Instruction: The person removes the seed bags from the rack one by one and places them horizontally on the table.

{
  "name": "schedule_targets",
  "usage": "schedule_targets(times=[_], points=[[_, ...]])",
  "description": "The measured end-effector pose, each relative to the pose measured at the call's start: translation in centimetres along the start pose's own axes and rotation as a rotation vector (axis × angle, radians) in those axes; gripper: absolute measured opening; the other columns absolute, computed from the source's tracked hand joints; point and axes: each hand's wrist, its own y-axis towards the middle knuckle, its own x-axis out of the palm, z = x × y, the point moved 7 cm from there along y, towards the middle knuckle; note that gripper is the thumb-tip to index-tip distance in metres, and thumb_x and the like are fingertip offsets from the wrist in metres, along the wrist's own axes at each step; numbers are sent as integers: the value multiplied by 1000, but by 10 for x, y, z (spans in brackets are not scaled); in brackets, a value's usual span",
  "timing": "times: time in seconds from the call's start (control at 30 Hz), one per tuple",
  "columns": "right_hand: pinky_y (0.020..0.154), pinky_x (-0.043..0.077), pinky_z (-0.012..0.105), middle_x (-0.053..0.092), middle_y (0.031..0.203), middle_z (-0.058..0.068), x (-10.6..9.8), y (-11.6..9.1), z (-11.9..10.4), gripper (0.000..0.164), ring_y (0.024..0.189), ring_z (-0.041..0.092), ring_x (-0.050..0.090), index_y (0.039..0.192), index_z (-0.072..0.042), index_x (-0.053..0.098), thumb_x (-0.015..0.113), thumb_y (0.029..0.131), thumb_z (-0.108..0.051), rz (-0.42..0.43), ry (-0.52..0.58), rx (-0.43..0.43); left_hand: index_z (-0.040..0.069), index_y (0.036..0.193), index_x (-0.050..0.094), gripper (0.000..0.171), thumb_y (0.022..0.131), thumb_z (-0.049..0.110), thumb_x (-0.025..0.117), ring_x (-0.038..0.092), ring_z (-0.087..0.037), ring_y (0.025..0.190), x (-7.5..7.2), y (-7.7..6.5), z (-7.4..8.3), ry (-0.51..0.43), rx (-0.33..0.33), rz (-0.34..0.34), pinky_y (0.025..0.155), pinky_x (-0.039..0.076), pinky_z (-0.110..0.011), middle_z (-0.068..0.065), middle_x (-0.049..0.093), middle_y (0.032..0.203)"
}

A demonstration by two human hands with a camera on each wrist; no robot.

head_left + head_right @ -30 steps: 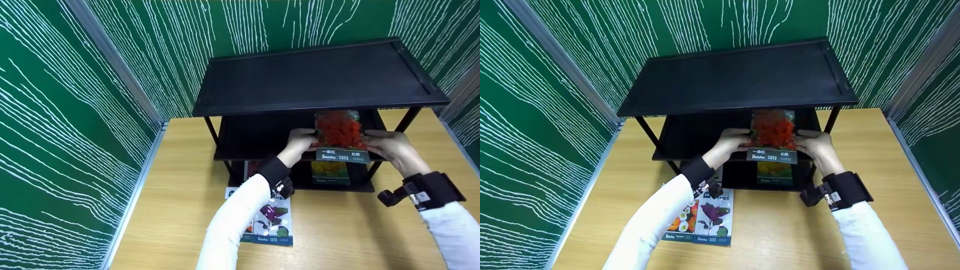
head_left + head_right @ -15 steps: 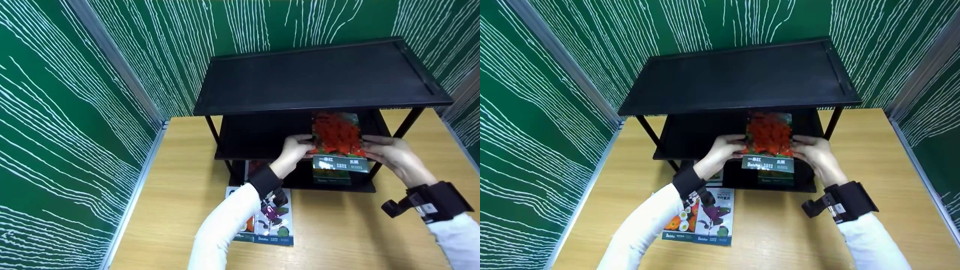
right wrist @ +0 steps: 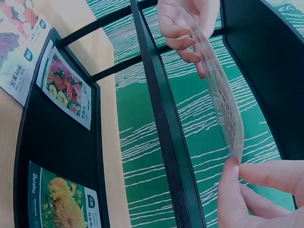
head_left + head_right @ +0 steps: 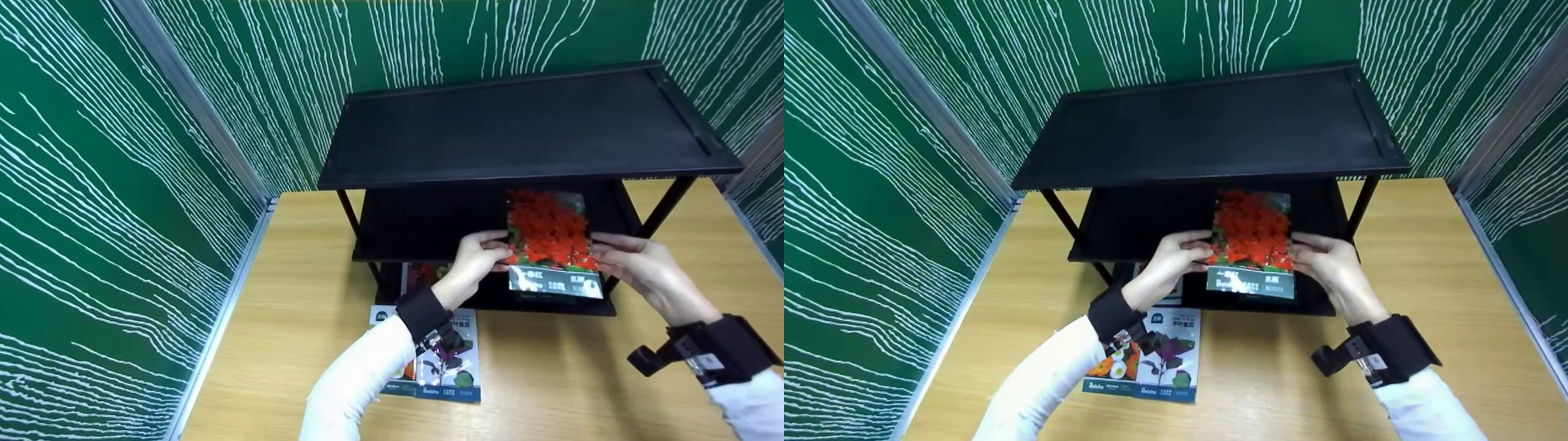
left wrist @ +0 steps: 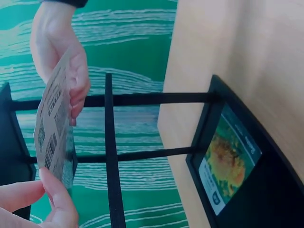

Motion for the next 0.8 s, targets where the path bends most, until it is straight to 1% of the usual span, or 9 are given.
schedule_targets(times=[0.13, 0.27, 0.33, 0.5, 0.7, 0.8], points=[[77, 47, 20, 64, 94, 3, 2, -5, 3, 25, 87, 11, 61, 97, -17, 64, 55, 84, 3, -10, -3, -3, -2, 112, 57, 36, 77, -12, 55, 54, -10, 56, -2, -6, -2, 2, 9, -4, 56, 51, -24, -7, 57, 75], [77, 48, 22, 64, 94, 6, 7, -9, 7, 27, 87, 14, 61, 99, -14, 63, 53, 84, 5, -25, 32, -14, -3, 112, 57, 36, 77, -13, 54, 54, -10, 56, -3, -12, -4, 0, 19, -4, 55, 51, -24, -5, 56, 74], [78, 48, 23, 64, 93, 8, 9, -10, 9, 28, 87, 15, 61, 99, -12, 64, 51, 84, 8, -33, 68, -22, -4, 111, 57, 35, 77, -13, 53, 54, -10, 57, -5, -16, -5, -2, 26, -6, 55, 50, -23, -4, 56, 73], [78, 48, 24, 64, 93, 10, 14, -18, 15, 30, 87, 16, 61, 101, -11, 64, 48, 85, 9, -47, 117, -38, -4, 111, 57, 35, 78, -13, 52, 54, -11, 58, -7, -25, -10, -28, 35, -22, 55, 50, -23, -3, 55, 73], [77, 48, 24, 64, 92, 10, 16, -27, 24, 30, 86, 16, 61, 100, -12, 63, 49, 84, 9, -21, 142, -12, -5, 111, 56, 36, 77, -14, 51, 53, -10, 59, -8, -37, -17, -61, 27, -25, 55, 49, -22, -3, 54, 73], [77, 48, 23, 64, 92, 9, 16, -31, 29, 31, 86, 15, 61, 99, -13, 63, 49, 84, 9, -7, 129, -3, -6, 112, 55, 37, 76, -14, 51, 53, -10, 58, -9, -42, -20, -76, 32, -34, 55, 50, -22, -4, 55, 74]])
